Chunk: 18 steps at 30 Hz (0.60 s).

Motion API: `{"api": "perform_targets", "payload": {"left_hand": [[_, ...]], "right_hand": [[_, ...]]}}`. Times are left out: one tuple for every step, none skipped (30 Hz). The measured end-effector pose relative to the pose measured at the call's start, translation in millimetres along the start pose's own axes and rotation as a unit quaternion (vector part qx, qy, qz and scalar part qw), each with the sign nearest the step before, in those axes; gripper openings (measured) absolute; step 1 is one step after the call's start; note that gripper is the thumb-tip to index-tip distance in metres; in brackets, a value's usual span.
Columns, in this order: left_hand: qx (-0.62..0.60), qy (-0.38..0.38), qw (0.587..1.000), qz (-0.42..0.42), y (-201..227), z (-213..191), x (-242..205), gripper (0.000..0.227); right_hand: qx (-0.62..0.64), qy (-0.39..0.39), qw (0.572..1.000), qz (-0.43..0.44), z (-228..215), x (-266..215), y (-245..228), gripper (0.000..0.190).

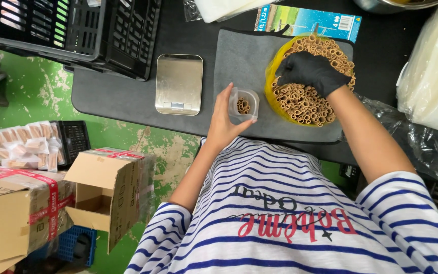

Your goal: The person repeatedly picks up small brown cylindrical sticks from a yellow container and places them into a clear plastic bag. The bag is weighed on a digital scale, and the sticks are adjusted to reach a target weight. The person then seals the bag and places it into a black crate.

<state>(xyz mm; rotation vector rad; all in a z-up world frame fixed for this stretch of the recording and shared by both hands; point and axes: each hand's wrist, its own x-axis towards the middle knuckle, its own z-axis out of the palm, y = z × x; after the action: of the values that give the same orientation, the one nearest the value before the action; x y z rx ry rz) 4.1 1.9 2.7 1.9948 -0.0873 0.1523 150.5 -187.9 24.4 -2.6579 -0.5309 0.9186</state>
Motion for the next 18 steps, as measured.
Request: {"api": "perform_targets", "payload": {"left_hand": [[0.016, -0.02, 1.0, 0.01, 0.3, -1.5, 0.2, 0.085], [0.033, -0.039, 0.999, 0.019, 0.5, -3.1, 0.4, 0.081], [0.033, -0.04, 0.998, 0.02, 1.7, -4.0, -0.1, 0.081], [0.026, -0.04, 0.999, 0.018, 3.0, -4.8, -0.5, 0.081], [0.019, -0.04, 0.999, 0.018, 4.2, -5.4, 0.1, 0.081], [0.019, -0.04, 0.999, 0.02, 4.0, -4.7, 0.1, 0.081], [0.018, -0.04, 0.999, 0.018, 3.8, -4.6, -0.3, 0.081], [0.018, -0.04, 0.999, 0.016, 3.5, -4.7, -0.8, 0.081], [0.017, -0.04, 0.999, 0.017, 2.2, -3.8, -0.8, 0.081], [0.017, -0.036, 0.999, 0.024, 0.7, -2.9, -0.8, 0.081], [0.017, -0.033, 0.999, 0.031, -0.7, -2.1, -1.6, 0.082], [0.016, -0.033, 0.999, 0.03, -1.7, -1.8, -1.3, 0.082], [0.032, -0.036, 0.998, 0.046, -2.8, -1.8, -1.5, 0.08], [0.048, -0.039, 0.996, 0.062, -3.8, -1.8, -1.5, 0.078], [0.048, -0.039, 0.996, 0.062, -9.2, -0.9, -2.2, 0.078], [0.09, 0.001, 0.986, 0.139, -14.7, 0.0, -2.7, 0.077], [0.132, 0.04, 0.967, 0.214, -20.2, 0.7, -4.4, 0.076], [0.132, 0.04, 0.967, 0.213, -23.0, -1.9, -2.5, 0.076]], "right_hand": [[0.03, -0.017, 0.999, 0.015, -1.6, 4.8, 1.3, 0.038], [0.06, -0.033, 0.997, 0.03, -3.1, 9.7, 2.6, 0.038], [0.061, -0.033, 0.997, 0.03, -4.7, 8.8, 0.1, 0.038], [0.046, -0.022, 0.998, 0.022, -6.4, 7.9, -2.2, 0.037], [0.032, -0.011, 0.999, 0.015, -8.9, 7.1, -4.2, 0.037], [0.032, -0.01, 0.999, 0.016, -6.9, 9.8, -2.4, 0.037], [0.003, -0.002, 1.0, 0.011, -4.8, 13.0, -1.5, 0.034], [-0.026, 0.006, 1.0, 0.006, -2.6, 16.3, -0.6, 0.031], [-0.027, 0.006, 1.0, 0.006, -3.4, 11.1, -7.0, 0.031], [-0.062, 0.014, 0.998, -0.004, -4.1, 6.0, -13.4, 0.034], [-0.097, 0.021, 0.995, -0.015, -4.1, 0.7, -20.1, 0.041], [-0.098, 0.021, 0.995, -0.015, 3.7, 6.9, -13.0, 0.041], [-0.125, 0.045, 0.99, -0.053, 12.3, 12.7, -5.9, 0.034], [-0.151, 0.069, 0.982, -0.091, 20.8, 18.5, 1.1, 0.028], [-0.151, 0.069, 0.982, -0.091, 14.1, 3.9, -4.6, 0.028], [-0.074, 0.113, 0.985, -0.104, 7.4, -10.7, -10.4, 0.016], [0.005, 0.155, 0.981, -0.115, 1.6, -25.5, -16.5, 0.016], [0.006, 0.154, 0.981, -0.115, -5.0, -41.9, -21.2, 0.016]]}}
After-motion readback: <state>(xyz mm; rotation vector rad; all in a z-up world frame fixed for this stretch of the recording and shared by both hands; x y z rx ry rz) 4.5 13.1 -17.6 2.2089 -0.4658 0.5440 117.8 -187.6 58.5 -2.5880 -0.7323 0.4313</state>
